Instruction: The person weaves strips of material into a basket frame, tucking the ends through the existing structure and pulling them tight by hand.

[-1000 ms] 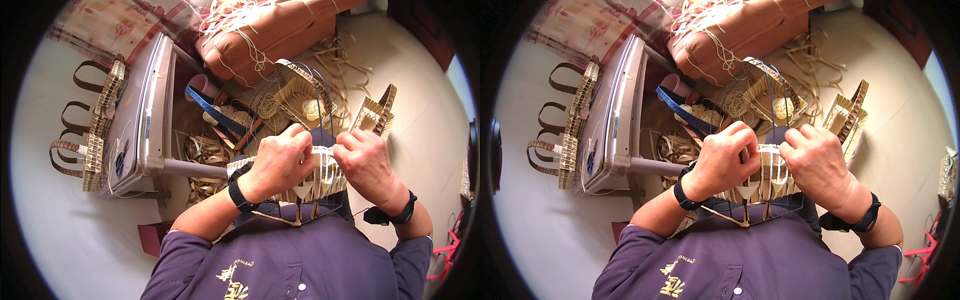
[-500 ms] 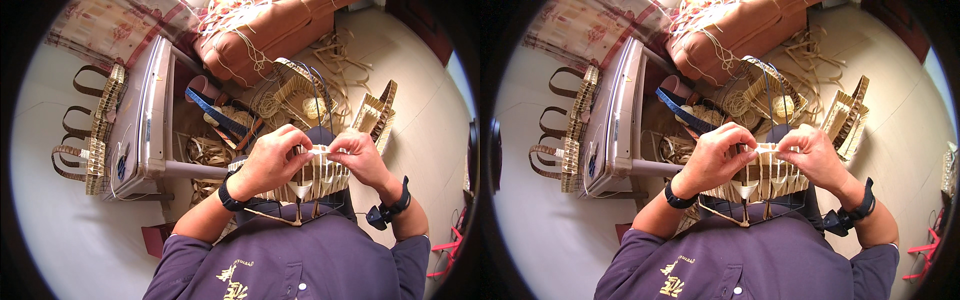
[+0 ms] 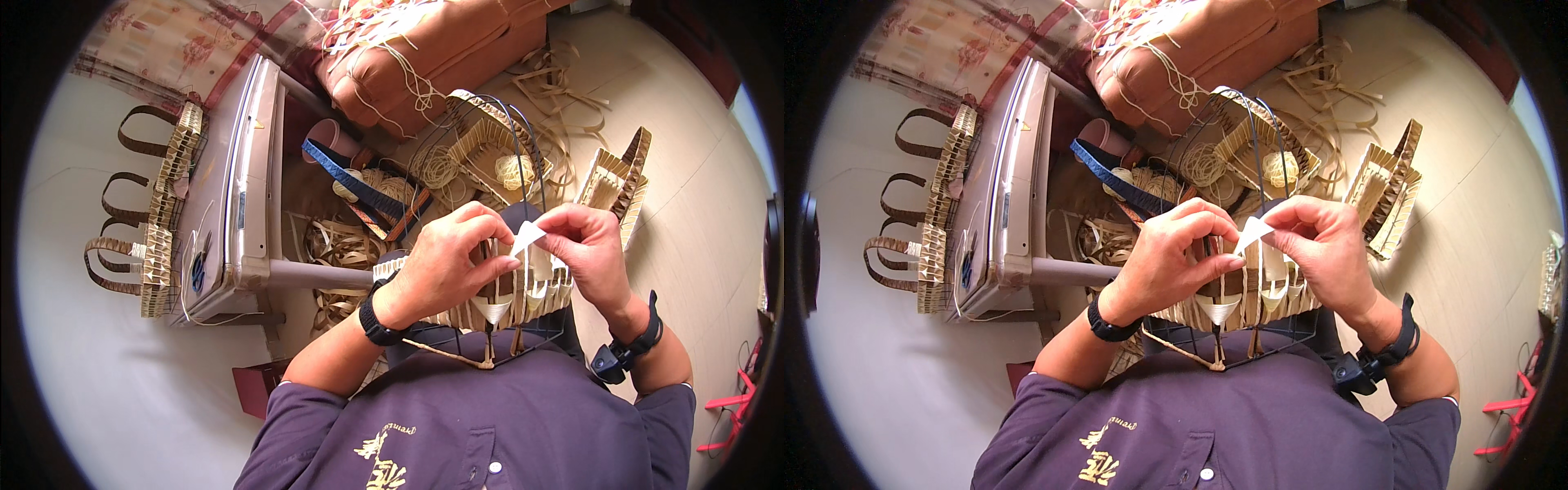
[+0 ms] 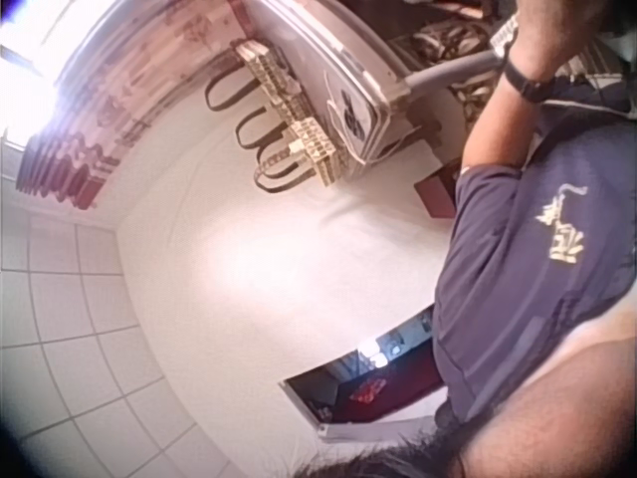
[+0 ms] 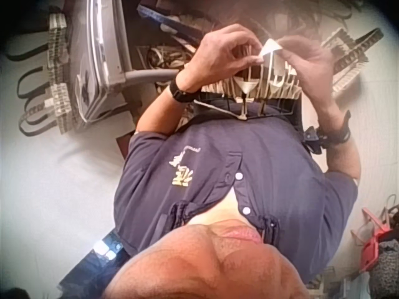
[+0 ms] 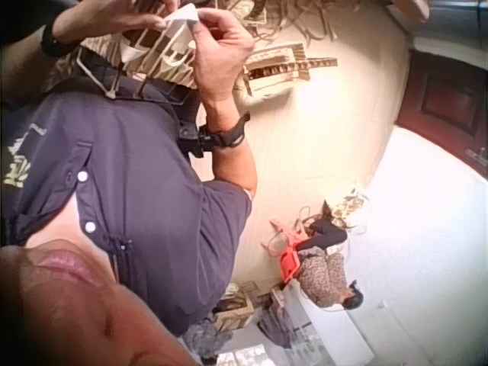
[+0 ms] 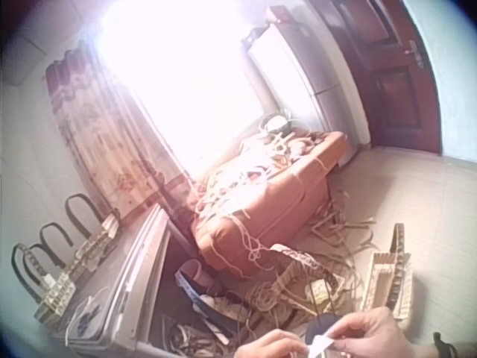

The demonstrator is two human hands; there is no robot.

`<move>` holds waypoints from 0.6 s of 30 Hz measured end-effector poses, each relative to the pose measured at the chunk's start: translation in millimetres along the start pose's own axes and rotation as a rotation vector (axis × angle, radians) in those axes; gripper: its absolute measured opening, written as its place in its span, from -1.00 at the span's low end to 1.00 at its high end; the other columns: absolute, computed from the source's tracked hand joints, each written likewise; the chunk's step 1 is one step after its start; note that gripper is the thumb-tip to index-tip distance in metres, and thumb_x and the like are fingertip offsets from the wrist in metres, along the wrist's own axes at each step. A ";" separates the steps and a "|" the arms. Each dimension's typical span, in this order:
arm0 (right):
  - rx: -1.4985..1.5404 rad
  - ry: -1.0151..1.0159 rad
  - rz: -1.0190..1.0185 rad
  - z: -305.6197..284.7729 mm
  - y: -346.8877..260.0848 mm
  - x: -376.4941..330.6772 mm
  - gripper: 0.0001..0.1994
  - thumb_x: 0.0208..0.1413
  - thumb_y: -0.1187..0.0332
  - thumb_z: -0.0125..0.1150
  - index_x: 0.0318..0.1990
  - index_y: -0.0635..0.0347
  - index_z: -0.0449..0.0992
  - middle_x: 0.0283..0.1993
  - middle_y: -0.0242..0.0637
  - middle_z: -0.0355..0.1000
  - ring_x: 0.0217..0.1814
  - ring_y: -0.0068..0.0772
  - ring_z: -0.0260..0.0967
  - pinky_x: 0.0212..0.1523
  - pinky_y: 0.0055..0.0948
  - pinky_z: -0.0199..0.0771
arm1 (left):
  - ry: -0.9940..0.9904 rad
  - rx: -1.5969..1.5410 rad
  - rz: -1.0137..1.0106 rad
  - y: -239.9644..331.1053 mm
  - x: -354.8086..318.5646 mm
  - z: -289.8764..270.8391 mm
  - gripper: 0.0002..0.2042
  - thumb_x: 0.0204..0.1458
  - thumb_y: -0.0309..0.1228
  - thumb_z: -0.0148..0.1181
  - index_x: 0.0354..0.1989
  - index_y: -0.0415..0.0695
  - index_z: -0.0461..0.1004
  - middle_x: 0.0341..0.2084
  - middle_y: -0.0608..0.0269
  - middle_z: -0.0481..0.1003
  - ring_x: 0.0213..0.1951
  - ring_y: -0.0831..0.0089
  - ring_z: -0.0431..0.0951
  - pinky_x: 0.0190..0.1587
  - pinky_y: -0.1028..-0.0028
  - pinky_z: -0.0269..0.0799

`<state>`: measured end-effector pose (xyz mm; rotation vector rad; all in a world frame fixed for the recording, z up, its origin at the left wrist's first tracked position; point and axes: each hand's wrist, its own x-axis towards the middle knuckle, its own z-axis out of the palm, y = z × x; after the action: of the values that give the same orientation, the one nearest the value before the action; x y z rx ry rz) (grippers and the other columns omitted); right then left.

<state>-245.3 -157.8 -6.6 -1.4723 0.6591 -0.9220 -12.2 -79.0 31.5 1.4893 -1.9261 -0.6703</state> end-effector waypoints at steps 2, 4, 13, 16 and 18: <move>0.151 -0.034 0.172 -1.0 5.5 -0.6 -0.92 0.33 0.66 0.33 -0.10 0.38 0.68 -0.16 -0.37 0.71 -0.15 -0.68 0.60 -0.12 -0.55 0.63 | 0.012 -0.004 0.019 -0.8 0.5 0.7 -0.73 0.11 -0.43 0.67 -0.07 -0.16 0.72 -0.11 0.22 0.67 -0.16 0.39 0.68 -0.12 0.39 0.61; 0.161 -0.053 0.218 0.1 6.7 -3.2 -0.90 0.39 0.64 0.29 -0.02 0.36 0.64 -0.16 -0.35 0.69 -0.16 -0.65 0.63 -0.11 -0.57 0.66 | 0.009 -0.018 0.008 0.1 0.8 0.3 -0.73 0.09 -0.43 0.68 -0.09 -0.17 0.72 -0.11 0.20 0.68 -0.12 0.34 0.69 -0.08 0.38 0.62; 0.292 0.004 0.131 13.0 20.8 -11.1 -0.83 0.47 0.60 0.23 0.10 0.34 0.67 -0.07 -0.33 0.71 -0.06 -0.62 0.66 0.01 -0.51 0.74 | 0.025 -0.028 0.073 -3.3 0.9 2.7 -0.75 0.09 -0.45 0.67 -0.10 -0.16 0.73 -0.08 0.22 0.67 -0.13 0.39 0.69 -0.08 0.41 0.62; 0.247 0.020 0.047 13.4 26.9 -11.8 -0.83 0.48 0.61 0.24 0.10 0.33 0.68 -0.05 -0.35 0.70 -0.03 -0.64 0.66 0.03 -0.54 0.71 | 0.037 -0.022 0.099 -3.9 1.3 3.0 -0.75 0.09 -0.47 0.67 -0.10 -0.16 0.73 -0.08 0.25 0.66 -0.18 0.47 0.65 -0.14 0.46 0.59; 0.209 0.033 -0.023 14.1 30.7 -11.7 -0.83 0.47 0.62 0.23 0.10 0.33 0.67 -0.06 -0.37 0.69 -0.03 -0.65 0.65 0.04 -0.55 0.68 | 0.042 -0.026 0.124 -6.5 2.1 3.9 -0.75 0.09 -0.49 0.67 -0.10 -0.16 0.73 -0.08 0.27 0.66 -0.22 0.52 0.62 -0.18 0.49 0.57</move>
<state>-236.0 -144.2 -38.4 -1.2829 0.5532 -1.0039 -11.1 -82.5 24.5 1.3456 -1.9519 -0.6014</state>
